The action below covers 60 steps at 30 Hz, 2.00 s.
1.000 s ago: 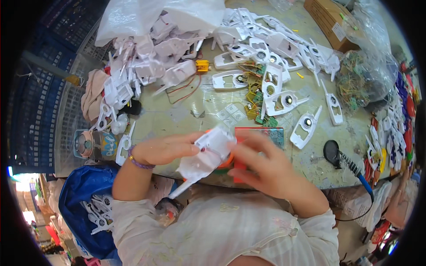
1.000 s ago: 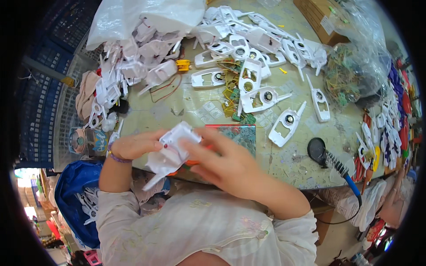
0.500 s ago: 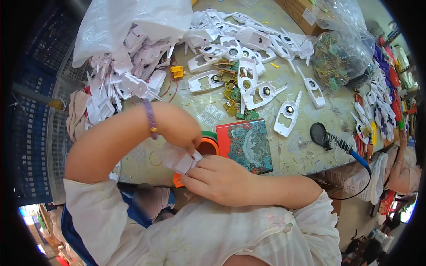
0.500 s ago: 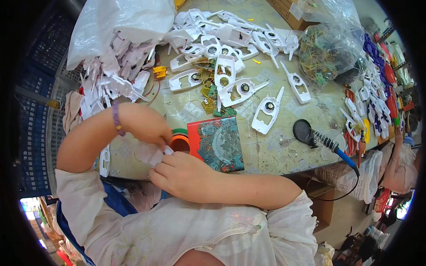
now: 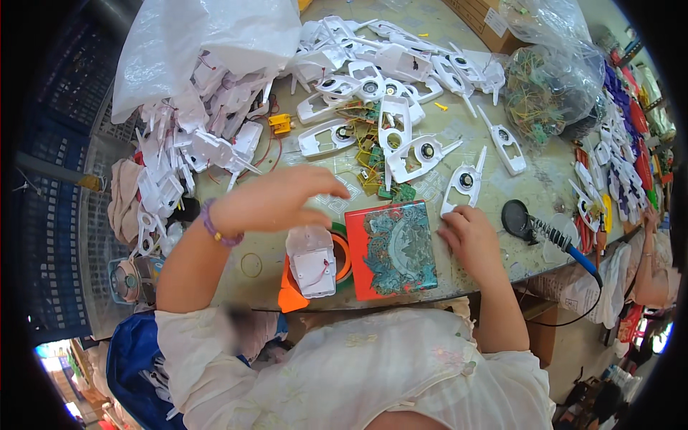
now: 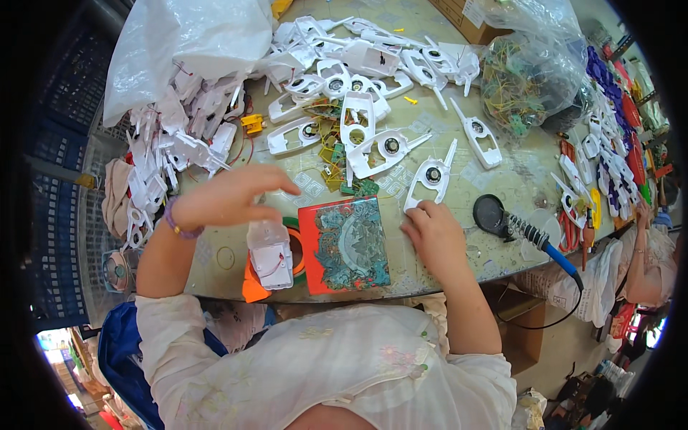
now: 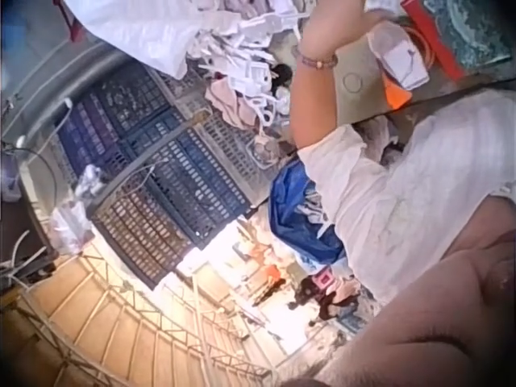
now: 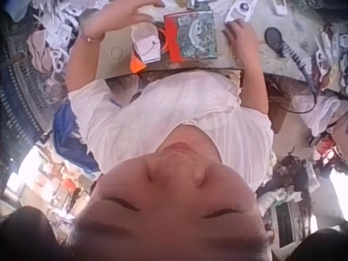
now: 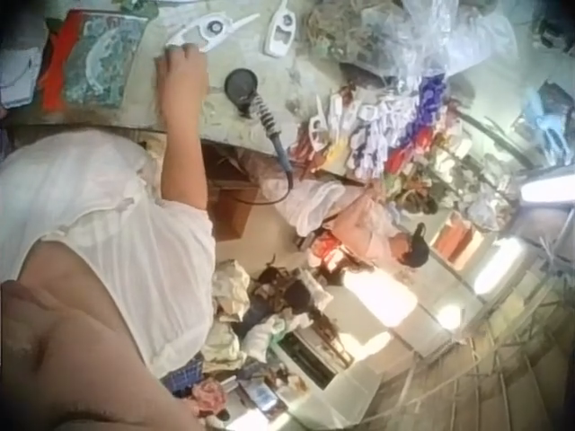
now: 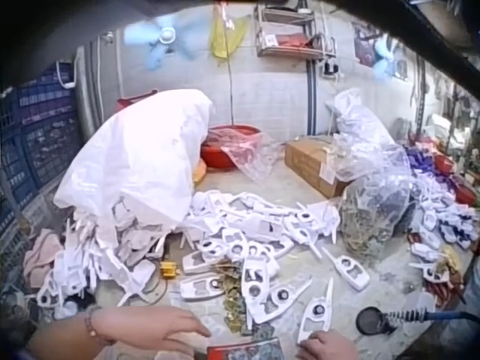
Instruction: The recorder is soldering wires to a circuit board and a small speaker, then assembling them into a plastic device housing.
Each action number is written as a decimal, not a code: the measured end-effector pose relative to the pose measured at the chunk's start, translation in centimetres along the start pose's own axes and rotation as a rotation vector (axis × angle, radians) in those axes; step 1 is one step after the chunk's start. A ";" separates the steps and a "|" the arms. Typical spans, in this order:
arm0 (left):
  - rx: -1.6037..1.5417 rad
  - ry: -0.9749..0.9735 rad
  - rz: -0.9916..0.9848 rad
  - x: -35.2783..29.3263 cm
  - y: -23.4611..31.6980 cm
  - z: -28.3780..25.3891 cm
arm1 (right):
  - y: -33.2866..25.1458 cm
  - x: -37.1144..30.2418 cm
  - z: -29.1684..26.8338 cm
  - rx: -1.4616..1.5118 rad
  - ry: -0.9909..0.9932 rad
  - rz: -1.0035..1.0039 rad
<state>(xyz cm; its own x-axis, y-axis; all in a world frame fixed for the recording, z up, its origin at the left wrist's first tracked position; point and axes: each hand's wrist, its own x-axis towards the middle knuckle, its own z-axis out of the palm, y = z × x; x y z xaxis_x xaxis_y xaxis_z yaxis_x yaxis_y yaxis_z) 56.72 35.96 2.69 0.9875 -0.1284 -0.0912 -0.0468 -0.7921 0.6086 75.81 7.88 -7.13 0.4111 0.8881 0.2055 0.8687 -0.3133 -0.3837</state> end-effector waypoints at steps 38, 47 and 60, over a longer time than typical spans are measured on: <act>1.075 0.852 0.417 0.5 4.6 4.7 | -9.5 6.2 -2.4 1.561 -0.044 0.344; 0.159 0.793 -0.057 -4.7 6.5 3.8 | -7.5 4.4 -2.3 1.343 0.205 0.219; 0.031 0.500 -0.028 -6.4 7.6 11.5 | -7.9 1.8 -1.9 0.270 0.152 -0.273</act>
<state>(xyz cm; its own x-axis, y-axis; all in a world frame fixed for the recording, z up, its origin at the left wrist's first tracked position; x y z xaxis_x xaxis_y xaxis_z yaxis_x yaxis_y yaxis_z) 48.35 23.92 -1.17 0.9391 0.1892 0.2868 -0.0163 -0.8092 0.5873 70.21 11.37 -2.05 0.2293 0.8602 0.4555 0.8560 0.0445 -0.5150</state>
